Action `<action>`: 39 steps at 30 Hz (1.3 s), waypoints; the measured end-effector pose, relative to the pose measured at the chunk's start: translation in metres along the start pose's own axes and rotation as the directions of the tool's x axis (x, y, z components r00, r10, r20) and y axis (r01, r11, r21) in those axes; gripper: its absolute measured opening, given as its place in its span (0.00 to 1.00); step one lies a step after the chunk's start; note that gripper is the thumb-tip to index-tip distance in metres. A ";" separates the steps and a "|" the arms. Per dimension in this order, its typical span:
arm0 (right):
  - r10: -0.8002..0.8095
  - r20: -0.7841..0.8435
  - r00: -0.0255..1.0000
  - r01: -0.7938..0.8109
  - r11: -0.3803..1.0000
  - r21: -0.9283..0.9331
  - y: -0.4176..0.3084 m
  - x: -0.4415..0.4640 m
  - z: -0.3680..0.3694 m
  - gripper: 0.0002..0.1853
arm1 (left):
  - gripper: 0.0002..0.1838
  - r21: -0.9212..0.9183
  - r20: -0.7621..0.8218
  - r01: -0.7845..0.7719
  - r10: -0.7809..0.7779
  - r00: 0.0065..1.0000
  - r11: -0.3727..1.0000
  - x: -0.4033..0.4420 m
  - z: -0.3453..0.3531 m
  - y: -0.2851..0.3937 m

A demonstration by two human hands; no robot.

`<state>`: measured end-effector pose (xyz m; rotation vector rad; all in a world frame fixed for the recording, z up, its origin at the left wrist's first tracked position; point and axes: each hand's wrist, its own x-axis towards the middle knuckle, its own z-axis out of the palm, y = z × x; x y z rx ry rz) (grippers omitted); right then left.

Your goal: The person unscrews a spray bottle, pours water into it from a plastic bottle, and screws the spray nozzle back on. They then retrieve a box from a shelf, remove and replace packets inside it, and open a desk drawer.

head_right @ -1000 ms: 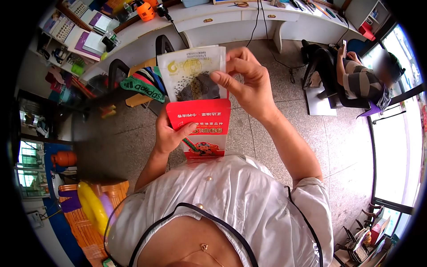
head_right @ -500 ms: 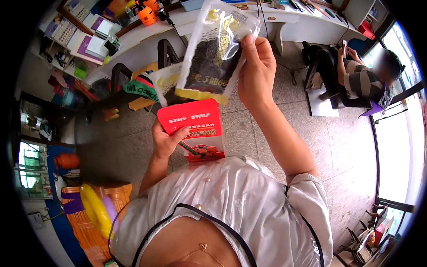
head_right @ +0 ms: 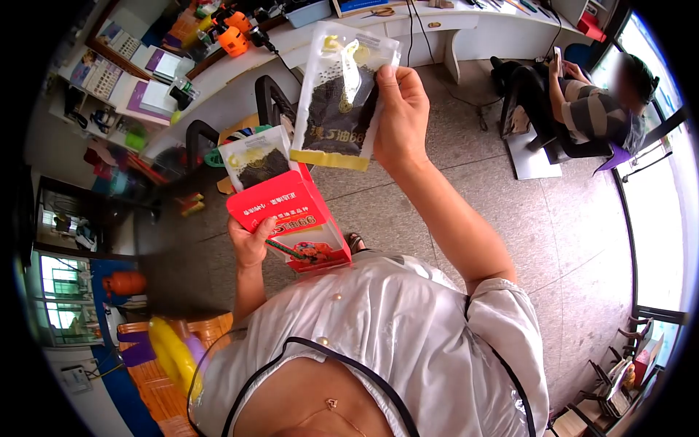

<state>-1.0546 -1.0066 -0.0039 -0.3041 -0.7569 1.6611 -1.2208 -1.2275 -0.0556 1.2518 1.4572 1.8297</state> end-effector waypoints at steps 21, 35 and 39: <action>0.115 0.098 0.988 -0.114 0.993 -0.019 0.013 -0.055 0.024 0.08 | 0.24 -0.406 0.130 0.109 -0.060 0.990 0.907 0.002 0.017 0.009; 0.415 0.235 0.879 -0.372 0.905 -0.207 -0.004 -0.062 0.008 0.17 | 0.35 -0.507 -0.033 0.088 -0.122 0.992 0.857 -0.007 -0.016 -0.016; 0.399 0.242 0.885 -0.352 0.911 -0.215 -0.002 -0.063 0.008 0.17 | 0.32 -0.519 -0.048 0.065 -0.105 0.993 0.852 -0.009 -0.023 -0.013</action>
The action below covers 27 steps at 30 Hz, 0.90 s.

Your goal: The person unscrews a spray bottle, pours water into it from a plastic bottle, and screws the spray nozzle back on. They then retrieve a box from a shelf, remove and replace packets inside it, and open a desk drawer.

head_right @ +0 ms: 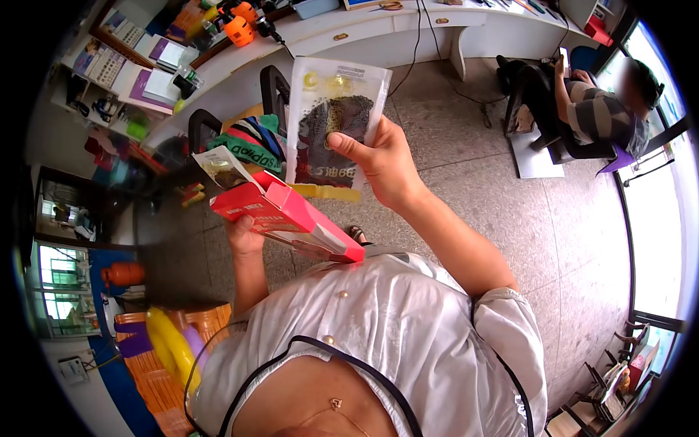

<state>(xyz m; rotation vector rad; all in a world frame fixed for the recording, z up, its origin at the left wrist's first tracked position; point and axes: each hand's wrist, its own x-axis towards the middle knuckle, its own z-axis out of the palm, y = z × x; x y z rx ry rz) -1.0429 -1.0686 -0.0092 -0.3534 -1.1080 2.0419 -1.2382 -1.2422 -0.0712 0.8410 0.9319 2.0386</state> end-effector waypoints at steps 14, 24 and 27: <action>0.018 0.025 1.000 -0.020 0.997 0.079 0.007 0.005 -0.004 0.14 | 0.32 0.003 0.017 -0.020 0.020 1.000 1.000 -0.001 -0.001 -0.001; 0.039 -0.040 0.998 -0.035 0.994 0.099 0.008 0.009 -0.008 0.14 | 0.29 -0.005 -0.015 -0.034 0.034 0.999 0.999 0.002 0.002 0.000; 0.045 -0.023 0.999 -0.043 0.993 0.108 0.009 0.011 -0.009 0.13 | 0.24 0.091 -0.002 -0.044 0.044 0.999 0.995 0.006 0.017 0.009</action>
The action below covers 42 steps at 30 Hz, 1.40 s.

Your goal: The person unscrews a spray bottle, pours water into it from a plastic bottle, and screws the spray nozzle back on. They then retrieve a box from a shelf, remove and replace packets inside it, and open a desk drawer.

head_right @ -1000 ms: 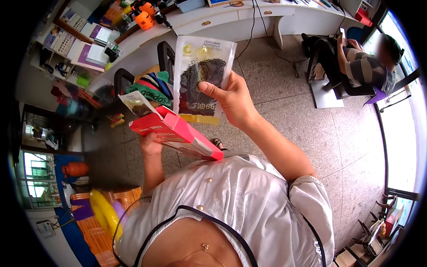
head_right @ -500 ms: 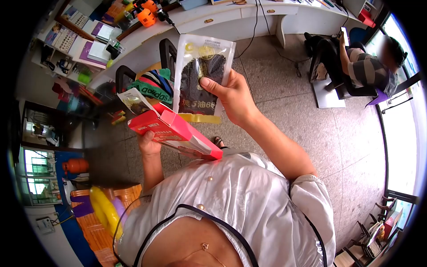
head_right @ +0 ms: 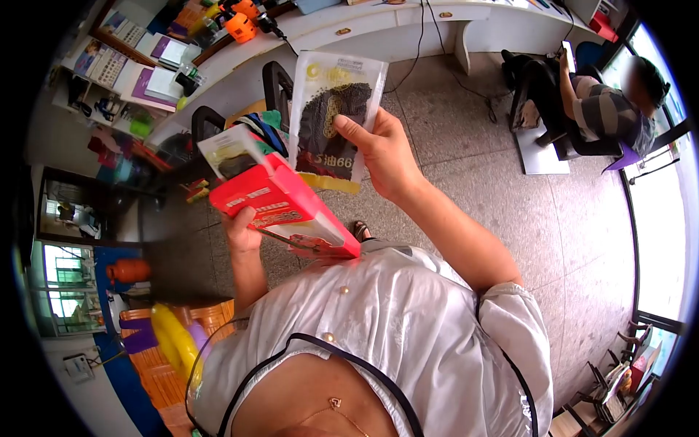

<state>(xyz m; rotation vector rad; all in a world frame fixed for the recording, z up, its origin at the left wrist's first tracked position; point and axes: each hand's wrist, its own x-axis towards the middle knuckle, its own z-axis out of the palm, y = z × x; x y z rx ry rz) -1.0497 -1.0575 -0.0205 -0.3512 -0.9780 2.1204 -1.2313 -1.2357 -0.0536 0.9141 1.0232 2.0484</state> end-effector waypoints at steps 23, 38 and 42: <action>-0.145 0.003 0.989 0.145 0.989 0.016 -0.006 0.001 0.022 0.13 | 0.11 0.640 0.334 -0.117 -0.139 0.932 0.759 0.000 0.051 0.040; -0.051 0.137 0.989 0.081 0.971 -0.225 0.003 -0.009 0.026 0.16 | 0.10 0.642 0.128 0.117 -0.256 0.958 0.758 -0.007 0.051 0.034; 0.042 0.094 0.995 -0.037 0.998 -0.060 0.005 -0.002 0.019 0.15 | 0.13 0.694 0.250 -0.033 -0.197 0.948 0.719 -0.002 0.052 0.035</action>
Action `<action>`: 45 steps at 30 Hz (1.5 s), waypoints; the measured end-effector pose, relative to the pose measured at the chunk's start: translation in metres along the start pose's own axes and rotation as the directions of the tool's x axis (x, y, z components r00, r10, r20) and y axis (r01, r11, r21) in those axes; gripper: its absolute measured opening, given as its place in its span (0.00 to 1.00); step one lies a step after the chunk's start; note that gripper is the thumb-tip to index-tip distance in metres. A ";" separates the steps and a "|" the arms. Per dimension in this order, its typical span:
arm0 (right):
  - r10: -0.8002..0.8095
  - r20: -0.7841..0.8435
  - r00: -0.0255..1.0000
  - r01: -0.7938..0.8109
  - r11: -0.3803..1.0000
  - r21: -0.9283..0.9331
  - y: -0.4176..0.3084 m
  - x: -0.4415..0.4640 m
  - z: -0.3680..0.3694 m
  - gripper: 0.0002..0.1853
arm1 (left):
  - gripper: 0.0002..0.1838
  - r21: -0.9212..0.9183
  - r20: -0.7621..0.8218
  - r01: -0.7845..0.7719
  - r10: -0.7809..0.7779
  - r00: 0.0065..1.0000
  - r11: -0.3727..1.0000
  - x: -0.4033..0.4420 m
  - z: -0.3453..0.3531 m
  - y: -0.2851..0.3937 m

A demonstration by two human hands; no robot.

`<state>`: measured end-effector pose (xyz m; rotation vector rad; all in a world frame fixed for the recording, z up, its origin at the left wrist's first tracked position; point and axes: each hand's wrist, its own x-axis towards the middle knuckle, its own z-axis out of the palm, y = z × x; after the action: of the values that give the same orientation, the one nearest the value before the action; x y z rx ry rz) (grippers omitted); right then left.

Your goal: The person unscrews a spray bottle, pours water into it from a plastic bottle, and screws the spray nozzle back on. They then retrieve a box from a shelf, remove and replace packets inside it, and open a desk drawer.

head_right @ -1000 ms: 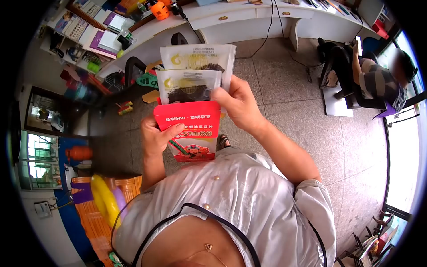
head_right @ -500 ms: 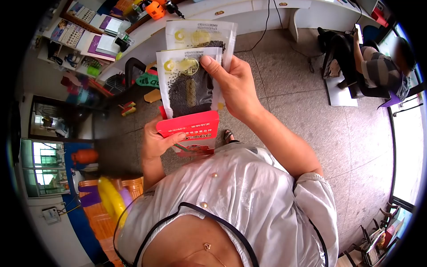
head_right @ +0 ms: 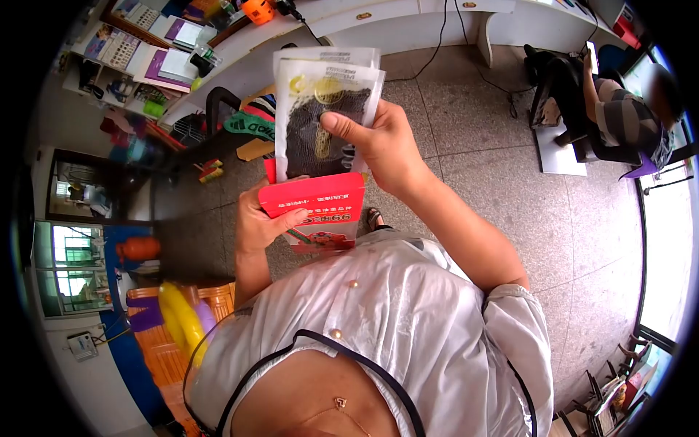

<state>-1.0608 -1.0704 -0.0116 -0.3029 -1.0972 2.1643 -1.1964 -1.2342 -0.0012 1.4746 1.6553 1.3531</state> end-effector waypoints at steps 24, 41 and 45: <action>-0.155 -0.062 0.986 0.159 0.985 0.064 -0.017 0.015 -0.003 0.15 | 0.14 -0.117 0.125 -0.005 0.019 0.992 0.993 0.003 -0.005 -0.020; -0.300 0.062 0.952 0.305 0.947 -0.103 -0.040 0.043 0.011 0.13 | 0.10 -0.581 -0.028 0.031 -0.057 0.998 0.813 0.033 0.020 -0.040; -0.300 0.199 0.933 0.315 0.948 -0.047 -0.046 0.038 0.015 0.12 | 0.11 -0.655 0.028 0.139 -0.159 0.987 0.743 0.036 0.020 -0.051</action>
<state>-1.0746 -1.0355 0.0365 0.0438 -1.2466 1.9004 -1.2088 -1.1884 -0.0462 0.8814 1.0900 1.6386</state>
